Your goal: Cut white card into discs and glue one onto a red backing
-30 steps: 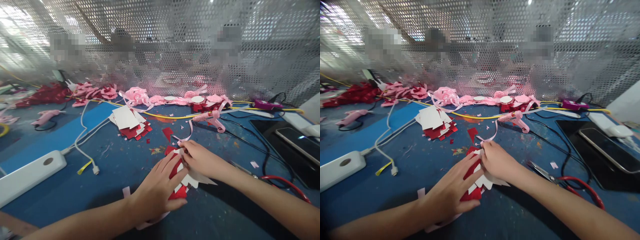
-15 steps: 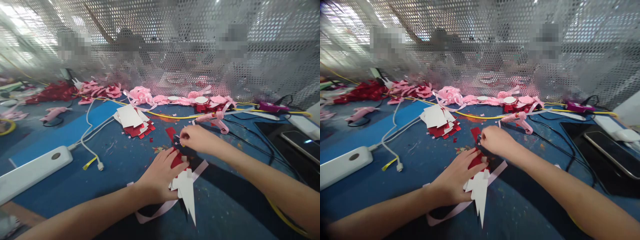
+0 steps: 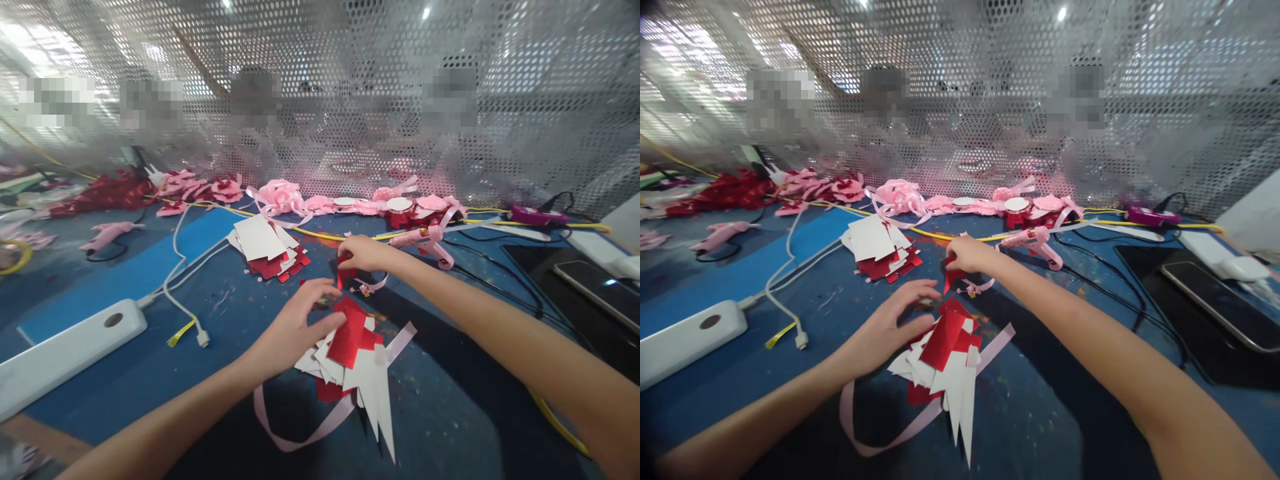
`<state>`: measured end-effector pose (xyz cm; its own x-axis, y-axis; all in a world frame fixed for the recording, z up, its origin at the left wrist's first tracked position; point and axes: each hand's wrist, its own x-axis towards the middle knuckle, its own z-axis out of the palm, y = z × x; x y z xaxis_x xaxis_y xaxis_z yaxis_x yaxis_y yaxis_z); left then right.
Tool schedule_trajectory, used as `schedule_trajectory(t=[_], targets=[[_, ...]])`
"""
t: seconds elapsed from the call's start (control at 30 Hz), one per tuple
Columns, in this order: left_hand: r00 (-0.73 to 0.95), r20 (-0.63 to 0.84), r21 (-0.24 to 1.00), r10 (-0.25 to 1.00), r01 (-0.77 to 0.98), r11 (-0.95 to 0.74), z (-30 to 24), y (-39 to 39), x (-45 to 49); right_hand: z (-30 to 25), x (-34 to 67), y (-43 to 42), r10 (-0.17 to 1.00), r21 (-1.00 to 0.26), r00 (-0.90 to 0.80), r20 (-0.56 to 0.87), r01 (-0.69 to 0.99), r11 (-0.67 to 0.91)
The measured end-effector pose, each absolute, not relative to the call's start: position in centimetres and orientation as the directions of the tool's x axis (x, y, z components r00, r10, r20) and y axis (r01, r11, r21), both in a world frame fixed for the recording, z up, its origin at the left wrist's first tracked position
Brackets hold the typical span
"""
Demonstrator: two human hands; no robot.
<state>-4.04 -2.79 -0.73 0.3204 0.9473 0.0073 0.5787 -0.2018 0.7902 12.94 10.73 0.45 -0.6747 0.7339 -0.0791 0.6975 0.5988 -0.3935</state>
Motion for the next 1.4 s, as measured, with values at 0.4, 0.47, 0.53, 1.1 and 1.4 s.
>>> schedule_trajectory(t=[0.4,0.47,0.53,1.1,1.4], targets=[[0.304,-0.036,0.704,0.952,0.684,-0.191,-2.4,-2.8,-3.6,0.3,15.0,-1.4,0.73,-0.469,-0.663,-0.166,0.704,0.533],[0.385,-0.08,0.63,0.919,0.735,-0.253,-2.9,-3.6,-3.3,-0.9,14.7,-2.1,0.786,-0.469,-0.607,-0.12,0.732,0.494],[0.406,-0.08,0.633,0.91,0.726,-0.268,-3.2,-4.0,-3.0,-1.2,14.6,-2.1,0.806,-0.539,-0.578,-0.129,0.723,0.432],[0.25,0.142,0.914,0.958,0.339,-0.224,-4.4,-4.3,-2.3,-0.5,13.3,-0.1,0.711,-0.412,-0.617,-0.336,0.776,0.478],[0.141,0.151,0.941,0.978,0.282,-0.186,-4.3,-4.0,-2.2,0.7,12.9,-0.8,0.713,-0.237,-0.621,-0.325,0.784,0.574]])
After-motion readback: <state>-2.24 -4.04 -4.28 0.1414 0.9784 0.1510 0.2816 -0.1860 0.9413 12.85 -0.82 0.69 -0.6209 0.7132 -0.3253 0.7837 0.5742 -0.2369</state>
